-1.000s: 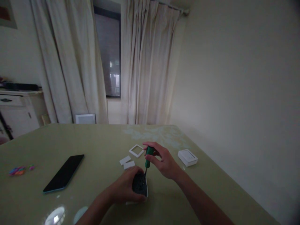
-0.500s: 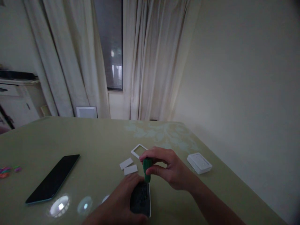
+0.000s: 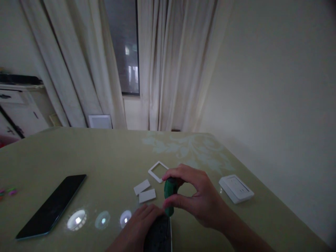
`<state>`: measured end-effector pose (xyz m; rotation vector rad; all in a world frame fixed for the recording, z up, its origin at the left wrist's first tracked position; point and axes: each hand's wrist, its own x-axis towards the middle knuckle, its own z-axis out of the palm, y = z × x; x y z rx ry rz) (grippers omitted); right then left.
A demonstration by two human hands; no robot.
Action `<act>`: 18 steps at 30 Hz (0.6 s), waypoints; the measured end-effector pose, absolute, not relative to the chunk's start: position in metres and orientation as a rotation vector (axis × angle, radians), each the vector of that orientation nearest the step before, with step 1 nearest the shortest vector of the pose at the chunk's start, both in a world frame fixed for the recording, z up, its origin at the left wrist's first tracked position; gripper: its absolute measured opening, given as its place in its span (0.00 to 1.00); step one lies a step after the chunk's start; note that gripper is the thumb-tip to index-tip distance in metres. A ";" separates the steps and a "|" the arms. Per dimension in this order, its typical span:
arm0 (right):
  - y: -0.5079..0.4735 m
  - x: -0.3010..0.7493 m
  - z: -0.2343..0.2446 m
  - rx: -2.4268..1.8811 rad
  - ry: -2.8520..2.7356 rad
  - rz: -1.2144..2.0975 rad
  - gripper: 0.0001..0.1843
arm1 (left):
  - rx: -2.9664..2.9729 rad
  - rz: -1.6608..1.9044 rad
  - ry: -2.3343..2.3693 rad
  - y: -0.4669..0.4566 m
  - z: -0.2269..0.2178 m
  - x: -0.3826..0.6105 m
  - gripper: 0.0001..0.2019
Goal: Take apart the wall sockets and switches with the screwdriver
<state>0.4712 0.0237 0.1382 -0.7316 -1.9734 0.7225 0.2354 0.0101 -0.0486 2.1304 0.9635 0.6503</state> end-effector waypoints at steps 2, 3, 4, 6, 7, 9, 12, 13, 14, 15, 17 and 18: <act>0.022 0.469 0.136 -0.793 -1.953 0.669 0.20 | 2.126 0.638 0.988 0.009 -0.051 0.235 0.42; 0.022 0.468 0.135 -0.826 -1.928 0.657 0.21 | 2.127 0.644 0.992 0.008 -0.048 0.235 0.41; 0.022 0.467 0.135 -0.855 -1.907 0.666 0.22 | 2.132 0.662 0.990 0.006 -0.045 0.234 0.41; 0.021 0.467 0.138 -0.879 -1.892 0.727 0.23 | 2.147 0.693 0.985 0.001 -0.037 0.233 0.41; 0.021 0.469 0.141 -0.876 -1.892 0.762 0.22 | 2.153 0.704 0.996 -0.001 -0.034 0.233 0.41; 0.021 0.475 0.147 -0.876 -1.837 0.785 0.21 | 2.154 0.722 1.043 -0.004 -0.033 0.232 0.41; 0.025 0.493 0.147 -0.952 -1.556 0.699 0.21 | 2.155 0.752 1.083 -0.005 -0.043 0.235 0.42; 0.028 0.499 0.143 -0.991 -1.438 0.669 0.23 | 2.157 0.756 1.080 -0.006 -0.048 0.237 0.42; 0.031 0.504 0.135 -1.024 -1.329 0.640 0.25 | 2.157 0.759 1.078 -0.007 -0.052 0.240 0.41; 0.035 0.509 0.124 -1.062 -1.250 0.657 0.27 | 2.156 0.763 1.081 -0.008 -0.055 0.242 0.41; 0.040 0.515 0.096 -1.104 -1.190 0.737 0.31 | 2.159 0.801 1.096 -0.011 -0.059 0.244 0.39; 0.041 0.517 0.081 -1.115 -1.190 0.763 0.33 | 2.159 0.844 1.117 -0.011 -0.059 0.242 0.37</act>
